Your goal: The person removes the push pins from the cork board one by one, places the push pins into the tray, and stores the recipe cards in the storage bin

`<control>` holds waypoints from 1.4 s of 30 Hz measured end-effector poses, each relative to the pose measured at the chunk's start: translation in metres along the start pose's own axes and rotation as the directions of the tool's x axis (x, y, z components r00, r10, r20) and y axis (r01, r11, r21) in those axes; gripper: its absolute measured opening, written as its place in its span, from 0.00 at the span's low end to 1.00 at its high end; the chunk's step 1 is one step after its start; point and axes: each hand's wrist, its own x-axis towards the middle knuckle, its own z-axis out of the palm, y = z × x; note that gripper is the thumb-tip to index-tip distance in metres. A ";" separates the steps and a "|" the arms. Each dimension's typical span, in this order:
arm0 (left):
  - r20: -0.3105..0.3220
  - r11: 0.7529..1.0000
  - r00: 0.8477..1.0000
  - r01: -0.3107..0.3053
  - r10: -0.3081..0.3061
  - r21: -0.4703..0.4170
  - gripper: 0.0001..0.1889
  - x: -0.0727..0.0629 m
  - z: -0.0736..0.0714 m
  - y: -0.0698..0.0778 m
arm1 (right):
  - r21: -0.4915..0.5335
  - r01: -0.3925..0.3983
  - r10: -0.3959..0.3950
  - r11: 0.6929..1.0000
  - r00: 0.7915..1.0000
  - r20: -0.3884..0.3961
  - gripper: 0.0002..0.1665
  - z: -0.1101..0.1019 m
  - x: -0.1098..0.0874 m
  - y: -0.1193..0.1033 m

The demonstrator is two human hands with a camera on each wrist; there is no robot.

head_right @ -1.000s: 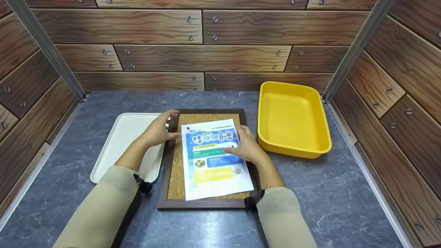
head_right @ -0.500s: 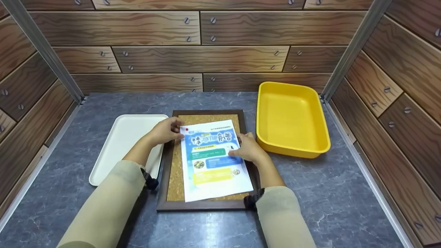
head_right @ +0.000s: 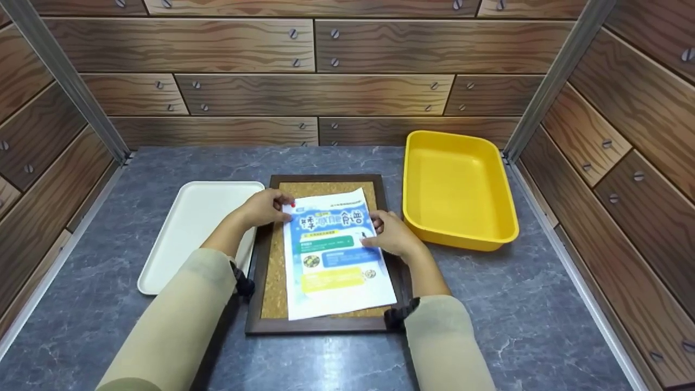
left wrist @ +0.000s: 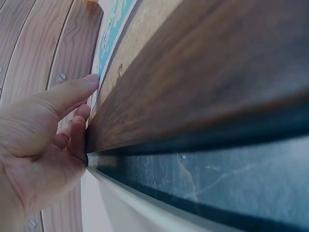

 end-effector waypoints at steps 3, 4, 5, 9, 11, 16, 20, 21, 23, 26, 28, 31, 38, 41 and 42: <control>0.006 1.000 1.000 -0.006 0.006 0.019 0.24 0.001 0.000 0.002 | 0.019 0.018 -0.018 1.000 1.000 0.003 0.44 -0.001 0.000 0.001; 0.005 1.000 1.000 -0.008 0.008 0.022 0.23 0.001 0.000 0.002 | 0.022 0.022 -0.022 1.000 1.000 0.003 0.44 -0.001 0.000 0.001; 0.005 1.000 1.000 -0.011 0.011 0.022 0.23 0.001 0.000 0.002 | 0.027 0.025 -0.026 0.999 1.000 0.004 0.43 -0.002 0.000 0.001; -0.012 1.000 1.000 -0.016 0.017 0.024 0.20 0.002 0.001 0.003 | 0.035 0.021 -0.021 0.999 1.000 -0.002 0.42 -0.003 0.001 0.002; -0.020 1.000 1.000 -0.016 0.016 0.023 0.18 0.002 0.002 0.003 | 0.038 0.026 -0.026 0.999 1.000 -0.003 0.42 -0.003 0.001 0.003; -0.050 0.999 0.999 -0.001 0.004 0.043 0.12 0.004 0.005 0.005 | 0.067 0.051 -0.051 0.996 0.999 -0.004 0.44 -0.004 0.001 0.004; -0.080 0.999 0.996 0.041 -0.038 0.036 0.09 0.005 0.008 0.006 | 0.080 0.052 -0.052 0.995 0.999 -0.002 0.44 -0.003 0.000 0.004; -0.089 0.998 0.995 0.050 -0.047 0.032 0.08 0.005 0.009 0.006 | 0.081 0.053 -0.053 0.995 0.999 -0.001 0.44 -0.003 0.000 0.004; -0.105 0.997 0.992 0.073 -0.071 0.015 0.07 0.005 0.010 0.006 | 0.090 0.058 -0.058 0.994 0.998 0.005 0.44 -0.003 0.000 0.003; -0.127 0.996 0.988 0.090 -0.088 0.010 0.06 0.006 0.012 0.007 | 0.105 0.063 -0.064 0.992 0.998 0.008 0.44 -0.003 0.000 0.003; -0.135 0.995 0.986 0.099 -0.096 0.013 0.06 0.007 0.013 0.007 | 0.111 0.063 -0.065 0.992 0.998 0.011 0.44 -0.003 0.000 0.004; -0.140 0.995 0.986 0.098 -0.093 0.033 0.06 0.007 0.013 0.007 | 0.110 0.059 -0.061 0.992 0.998 0.010 0.44 -0.003 0.000 0.004; -0.146 0.993 0.985 0.103 -0.094 0.059 0.05 0.007 0.013 0.009 | 0.100 0.062 -0.064 0.993 0.998 0.017 0.45 -0.002 0.000 0.003; -0.150 0.994 0.985 0.098 -0.089 0.052 0.05 0.007 0.013 0.009 | 0.088 0.063 -0.065 0.994 0.998 0.019 0.45 -0.002 0.001 0.003; -0.152 0.994 0.985 0.095 -0.086 0.051 0.05 0.006 0.012 0.010 | 0.087 0.064 -0.065 0.994 0.998 0.019 0.44 -0.003 0.001 0.003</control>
